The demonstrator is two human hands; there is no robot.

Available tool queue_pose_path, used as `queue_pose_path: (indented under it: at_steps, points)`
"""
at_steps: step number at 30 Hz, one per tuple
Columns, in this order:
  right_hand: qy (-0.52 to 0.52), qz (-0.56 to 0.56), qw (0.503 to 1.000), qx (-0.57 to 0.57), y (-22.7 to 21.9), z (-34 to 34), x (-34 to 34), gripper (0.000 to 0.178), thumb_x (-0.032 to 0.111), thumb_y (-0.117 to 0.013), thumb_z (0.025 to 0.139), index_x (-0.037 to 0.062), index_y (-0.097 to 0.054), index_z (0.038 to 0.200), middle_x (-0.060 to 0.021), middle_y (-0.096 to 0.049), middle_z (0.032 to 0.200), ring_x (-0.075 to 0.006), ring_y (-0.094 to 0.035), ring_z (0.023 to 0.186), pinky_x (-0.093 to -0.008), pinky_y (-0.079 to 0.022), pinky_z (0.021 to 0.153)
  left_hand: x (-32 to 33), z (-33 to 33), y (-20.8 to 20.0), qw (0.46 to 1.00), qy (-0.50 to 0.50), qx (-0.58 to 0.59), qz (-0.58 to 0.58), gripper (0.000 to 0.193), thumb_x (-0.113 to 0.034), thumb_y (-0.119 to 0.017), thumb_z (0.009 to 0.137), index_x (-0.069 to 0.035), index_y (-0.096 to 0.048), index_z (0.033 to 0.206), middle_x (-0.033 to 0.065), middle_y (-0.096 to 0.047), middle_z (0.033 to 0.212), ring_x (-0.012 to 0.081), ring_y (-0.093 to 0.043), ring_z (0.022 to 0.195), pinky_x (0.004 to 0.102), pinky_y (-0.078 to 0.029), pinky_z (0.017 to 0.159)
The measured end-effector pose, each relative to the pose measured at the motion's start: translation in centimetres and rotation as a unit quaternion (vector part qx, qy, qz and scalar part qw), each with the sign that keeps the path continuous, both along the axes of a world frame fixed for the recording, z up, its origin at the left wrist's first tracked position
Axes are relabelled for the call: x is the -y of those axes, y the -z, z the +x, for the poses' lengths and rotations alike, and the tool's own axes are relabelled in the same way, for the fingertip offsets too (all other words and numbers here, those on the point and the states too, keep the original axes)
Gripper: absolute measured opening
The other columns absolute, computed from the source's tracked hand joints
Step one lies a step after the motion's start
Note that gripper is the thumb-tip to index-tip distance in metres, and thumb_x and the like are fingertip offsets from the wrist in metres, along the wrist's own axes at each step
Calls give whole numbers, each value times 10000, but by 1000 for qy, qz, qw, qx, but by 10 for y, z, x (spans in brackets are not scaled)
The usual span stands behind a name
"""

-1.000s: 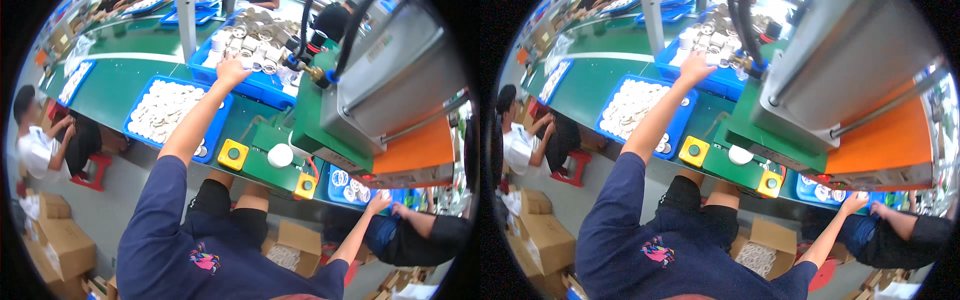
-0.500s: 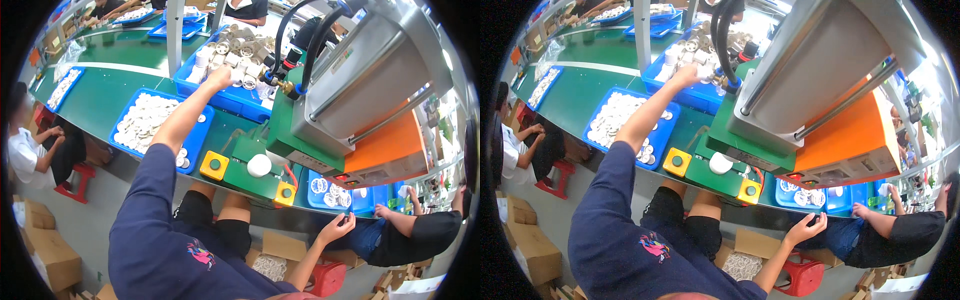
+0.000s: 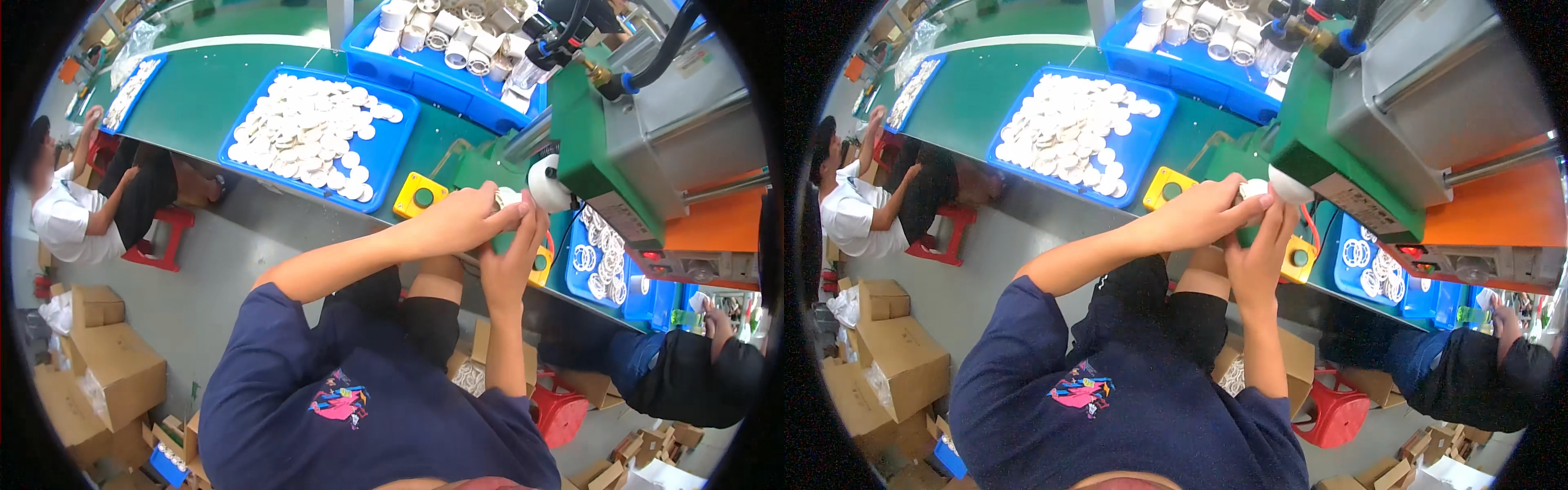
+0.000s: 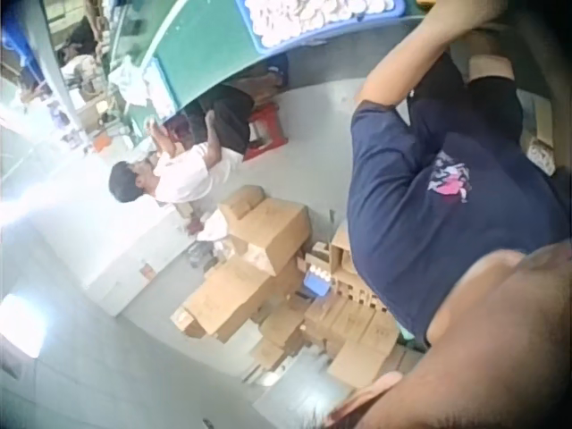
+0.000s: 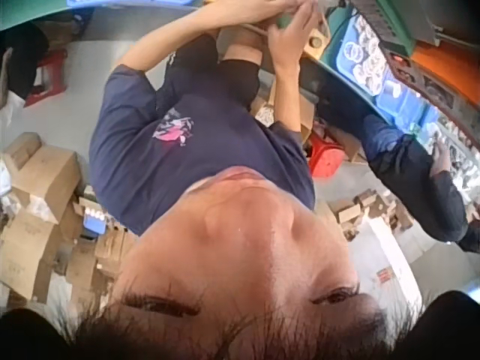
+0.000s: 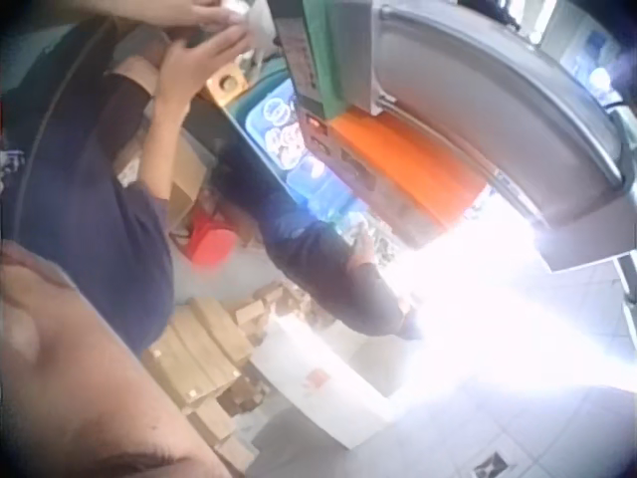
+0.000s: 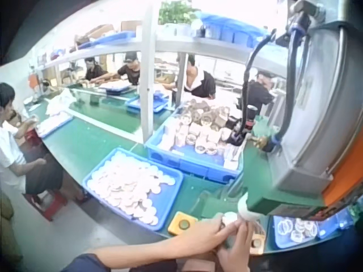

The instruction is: Assemble small plastic electronic components using a manual press machine on an assembly line.

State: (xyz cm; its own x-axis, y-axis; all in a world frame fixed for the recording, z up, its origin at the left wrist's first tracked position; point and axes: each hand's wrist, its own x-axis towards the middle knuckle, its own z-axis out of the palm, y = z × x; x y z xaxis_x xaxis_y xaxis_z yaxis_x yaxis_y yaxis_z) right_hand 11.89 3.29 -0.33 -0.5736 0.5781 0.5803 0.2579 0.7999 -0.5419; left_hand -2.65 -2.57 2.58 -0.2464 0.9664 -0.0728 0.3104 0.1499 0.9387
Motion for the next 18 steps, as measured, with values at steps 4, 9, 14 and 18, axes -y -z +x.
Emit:
queue_pose_path:
  at_steps: [4, 9, 14, 18]
  points:
    - [-9, -4, 1000, 29, -10, -4, -11, 659, 64, -740, 810, 16, -483, 1415, -256, -507, 1330, -465, -461, 1280, -493, -402, 1068, 1, -3, -3, 989, 35, -142, 13, 621, -539, -578, 982, 62, -532, 1130, 321, -687, 899, 491, -673, 889, 535, -526, 754]
    - [-54, -48, 992, 107, -14, 7, -48, 672, 146, -795, 789, 60, -538, 1404, -151, -632, 1298, -336, -596, 1198, -403, -453, 1038, 9, -26, 11, 982, 70, -150, 90, 346, -251, -639, 981, -1, -568, 1209, 233, -712, 910, 435, -686, 864, 484, -541, 738]
    - [-190, -258, 943, 87, -30, 8, -79, 508, 265, -838, 819, 13, -678, 1231, -118, -731, 1146, -199, -668, 1071, -353, -491, 962, -7, -39, 15, 946, 32, -248, 205, 190, -182, -613, 988, -4, -669, 1024, 198, -696, 853, 398, -680, 794, 450, -538, 703]
    - [-200, -396, 896, 7, -19, 8, -82, 477, 201, -837, 829, -1, -683, 1234, -90, -731, 1165, -135, -643, 1100, -306, -479, 971, -18, -43, 11, 934, -1, -236, 268, 181, -159, -629, 965, 14, -683, 960, 199, -676, 878, 378, -669, 827, 425, -530, 712]
